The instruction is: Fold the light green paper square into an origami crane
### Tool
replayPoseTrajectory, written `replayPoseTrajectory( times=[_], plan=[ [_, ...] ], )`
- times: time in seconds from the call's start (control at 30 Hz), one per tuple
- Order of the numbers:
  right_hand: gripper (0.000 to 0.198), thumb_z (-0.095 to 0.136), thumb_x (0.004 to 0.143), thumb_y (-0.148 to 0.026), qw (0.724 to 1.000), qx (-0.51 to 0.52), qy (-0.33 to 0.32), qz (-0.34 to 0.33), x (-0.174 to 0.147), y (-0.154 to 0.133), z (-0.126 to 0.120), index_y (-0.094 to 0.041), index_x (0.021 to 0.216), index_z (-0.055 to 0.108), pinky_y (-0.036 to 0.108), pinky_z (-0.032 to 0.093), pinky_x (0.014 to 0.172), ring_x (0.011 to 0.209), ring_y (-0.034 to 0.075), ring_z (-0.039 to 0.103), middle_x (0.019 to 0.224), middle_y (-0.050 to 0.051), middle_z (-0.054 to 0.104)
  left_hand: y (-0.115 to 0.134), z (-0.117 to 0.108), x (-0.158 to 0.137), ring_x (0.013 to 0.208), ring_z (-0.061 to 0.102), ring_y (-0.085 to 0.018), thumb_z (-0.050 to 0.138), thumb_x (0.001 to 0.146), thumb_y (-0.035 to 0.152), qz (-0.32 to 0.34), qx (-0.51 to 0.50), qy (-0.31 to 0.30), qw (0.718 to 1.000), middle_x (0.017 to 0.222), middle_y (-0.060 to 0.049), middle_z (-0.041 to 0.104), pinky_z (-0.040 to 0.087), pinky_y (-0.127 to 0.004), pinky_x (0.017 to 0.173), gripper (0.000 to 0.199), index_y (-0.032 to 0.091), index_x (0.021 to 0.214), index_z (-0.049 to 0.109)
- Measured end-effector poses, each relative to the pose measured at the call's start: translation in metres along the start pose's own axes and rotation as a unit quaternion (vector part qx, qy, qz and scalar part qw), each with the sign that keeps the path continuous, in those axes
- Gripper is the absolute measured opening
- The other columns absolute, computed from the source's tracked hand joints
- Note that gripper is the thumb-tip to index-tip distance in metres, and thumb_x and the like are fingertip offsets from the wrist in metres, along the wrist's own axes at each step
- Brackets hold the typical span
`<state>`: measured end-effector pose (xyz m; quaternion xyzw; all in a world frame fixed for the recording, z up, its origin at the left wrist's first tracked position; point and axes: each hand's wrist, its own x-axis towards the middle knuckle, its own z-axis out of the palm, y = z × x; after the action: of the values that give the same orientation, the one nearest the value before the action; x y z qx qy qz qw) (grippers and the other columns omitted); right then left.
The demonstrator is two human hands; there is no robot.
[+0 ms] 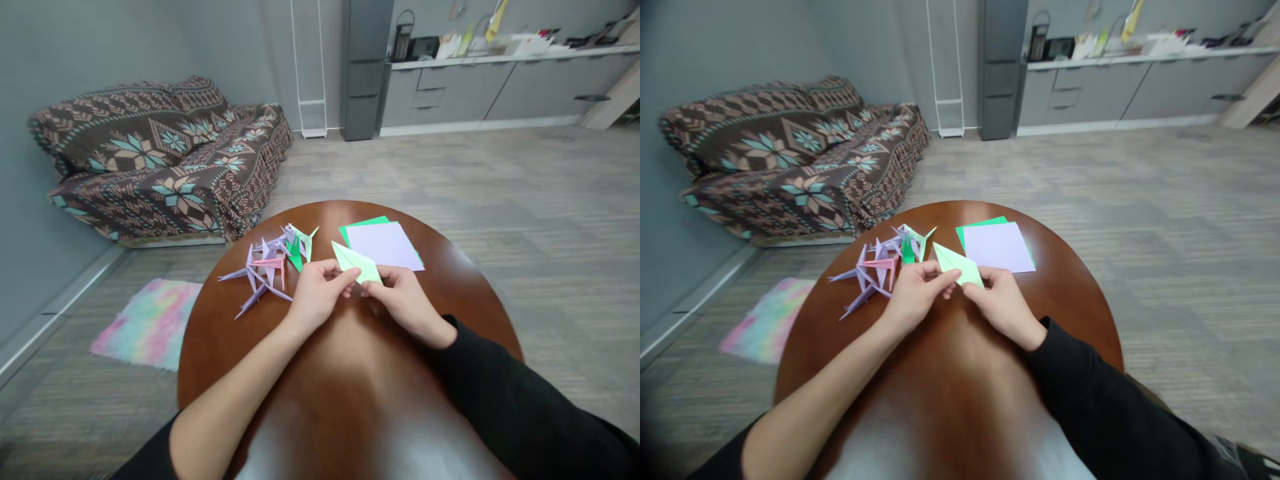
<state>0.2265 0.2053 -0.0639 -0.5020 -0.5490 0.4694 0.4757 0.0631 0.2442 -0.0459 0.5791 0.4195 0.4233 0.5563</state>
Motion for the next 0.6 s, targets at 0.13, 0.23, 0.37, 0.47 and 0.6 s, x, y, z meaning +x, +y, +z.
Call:
replayPoseTrajectory(
  times=[0.13,0.23,0.37,0.47,0.6],
  plan=[
    [0.013,0.065,0.077,-0.024,0.997,0.041,0.017,0.060,-0.001,0.003,-0.001,-0.019,0.064,0.063,0.027,0.042,0.055,0.051,0.013,0.053,0.057,-0.002,0.061,-0.002,-0.012,0.010,0.051,0.052,-0.010,0.078,0.075,0.036,0.028,-0.023,0.053,0.998,0.057,-0.001,0.062,0.041,-0.023,0.053,0.029,0.014,0.061,0.064],
    [0.011,0.066,0.075,-0.024,0.996,0.073,0.008,0.056,0.000,0.004,-0.002,-0.018,0.066,0.064,0.028,0.048,0.064,0.062,0.014,0.059,0.067,0.000,0.064,-0.004,-0.020,0.016,0.055,0.052,-0.010,0.076,0.075,0.034,0.043,-0.072,0.087,0.993,0.061,0.002,0.059,0.043,-0.022,0.056,0.022,0.015,0.071,0.066],
    [0.016,0.066,0.081,-0.035,0.987,0.146,0.041,0.045,0.002,0.003,-0.004,-0.019,0.085,0.065,0.029,0.051,0.070,0.069,0.014,0.062,0.081,0.002,0.068,-0.004,-0.019,0.015,0.069,0.062,-0.014,0.071,0.077,0.034,-0.013,-0.157,0.035,0.987,0.076,-0.002,0.067,0.050,-0.024,0.063,0.021,0.016,0.085,0.065],
    [0.032,0.070,0.081,-0.040,0.981,0.180,0.057,0.046,0.002,0.002,-0.003,-0.023,0.104,0.056,0.028,0.052,0.066,0.069,0.014,0.064,0.083,0.000,0.069,-0.002,-0.013,0.008,0.067,0.066,-0.016,0.075,0.076,0.039,-0.069,-0.133,-0.070,0.986,0.077,-0.002,0.069,0.052,-0.026,0.059,0.029,0.018,0.089,0.061],
    [0.047,0.079,0.074,-0.037,0.983,0.181,0.027,0.022,0.002,0.001,0.000,-0.025,0.106,0.046,0.027,0.051,0.055,0.057,0.013,0.063,0.072,-0.006,0.066,0.001,-0.010,0.005,0.061,0.066,-0.016,0.079,0.075,0.046,-0.058,-0.064,-0.151,0.985,0.069,-0.002,0.068,0.048,-0.022,0.053,0.037,0.017,0.091,0.063]
  ],
)
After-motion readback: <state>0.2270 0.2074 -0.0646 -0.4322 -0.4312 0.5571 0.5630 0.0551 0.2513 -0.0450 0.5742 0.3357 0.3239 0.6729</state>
